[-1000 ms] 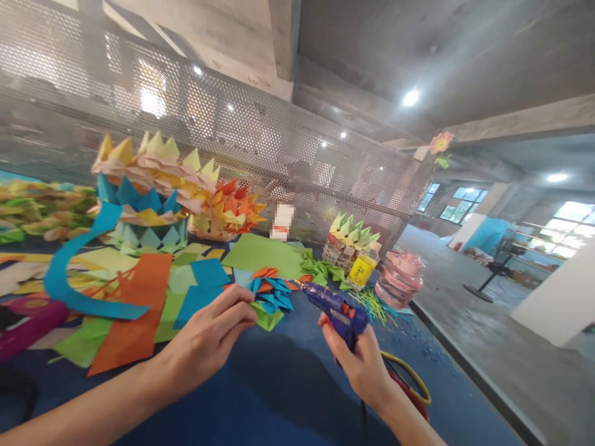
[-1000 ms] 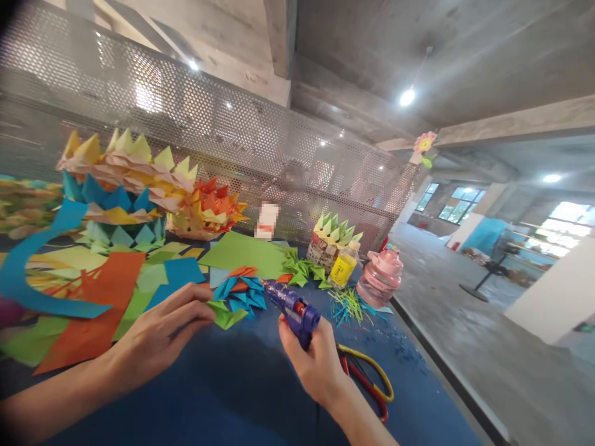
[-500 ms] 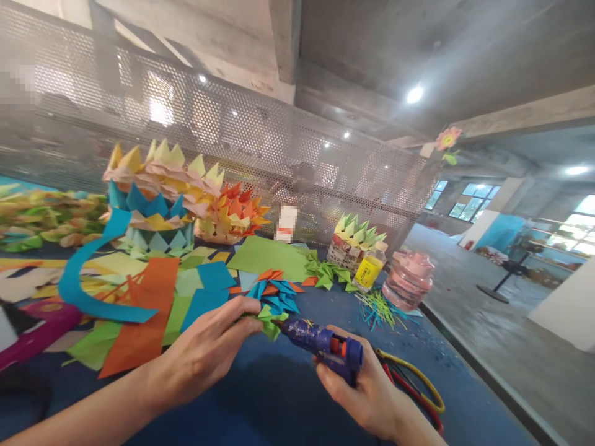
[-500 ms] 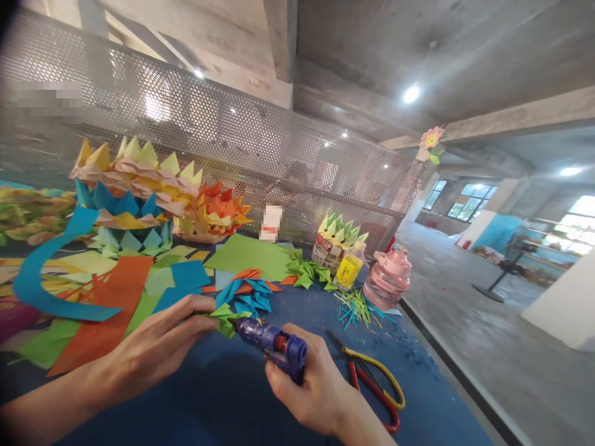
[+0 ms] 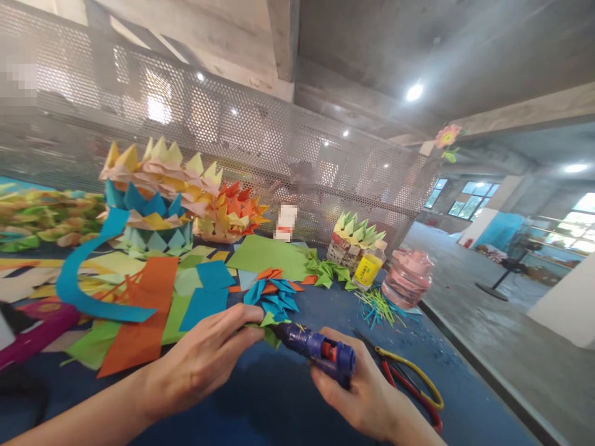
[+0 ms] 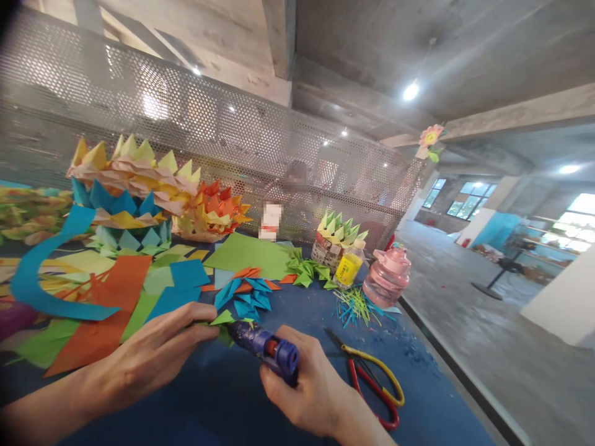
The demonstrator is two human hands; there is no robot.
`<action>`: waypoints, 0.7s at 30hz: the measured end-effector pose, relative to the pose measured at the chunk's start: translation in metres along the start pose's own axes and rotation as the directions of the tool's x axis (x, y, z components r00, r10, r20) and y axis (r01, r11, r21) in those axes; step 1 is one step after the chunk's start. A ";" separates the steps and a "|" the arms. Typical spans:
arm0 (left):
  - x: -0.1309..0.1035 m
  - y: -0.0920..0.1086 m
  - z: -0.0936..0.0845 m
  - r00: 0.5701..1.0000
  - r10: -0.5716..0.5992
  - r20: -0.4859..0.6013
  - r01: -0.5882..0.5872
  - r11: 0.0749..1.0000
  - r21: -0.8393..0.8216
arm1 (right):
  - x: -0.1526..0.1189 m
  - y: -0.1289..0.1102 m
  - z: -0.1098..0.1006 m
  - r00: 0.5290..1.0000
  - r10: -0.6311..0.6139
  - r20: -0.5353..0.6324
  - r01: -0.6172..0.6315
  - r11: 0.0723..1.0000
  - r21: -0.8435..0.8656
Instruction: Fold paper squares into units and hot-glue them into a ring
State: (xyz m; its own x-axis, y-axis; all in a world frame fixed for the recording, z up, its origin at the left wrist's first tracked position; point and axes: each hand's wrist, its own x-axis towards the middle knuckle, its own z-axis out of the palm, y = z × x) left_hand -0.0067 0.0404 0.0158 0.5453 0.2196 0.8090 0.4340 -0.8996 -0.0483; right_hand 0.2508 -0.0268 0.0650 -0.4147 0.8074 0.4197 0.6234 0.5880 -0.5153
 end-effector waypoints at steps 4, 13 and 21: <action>0.002 0.001 -0.001 1.000 0.023 0.000 -0.023 1.000 -0.014 | 0.000 -0.001 0.000 1.000 0.003 0.015 -0.002 1.000 -0.031; 0.000 0.002 -0.002 1.000 0.011 -0.003 -0.011 1.000 -0.011 | 0.000 -0.005 -0.001 0.996 0.068 0.058 -0.060 0.989 -0.133; -0.003 -0.001 0.001 1.000 -0.001 0.017 0.002 1.000 -0.023 | -0.001 0.000 0.000 0.997 0.043 0.067 -0.036 0.993 -0.113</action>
State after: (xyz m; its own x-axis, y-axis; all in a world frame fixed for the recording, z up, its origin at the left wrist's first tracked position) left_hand -0.0079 0.0411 0.0128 0.5570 0.2274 0.7988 0.4183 -0.9077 -0.0334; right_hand 0.2512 -0.0280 0.0641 -0.4310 0.8335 0.3456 0.7087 0.5498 -0.4421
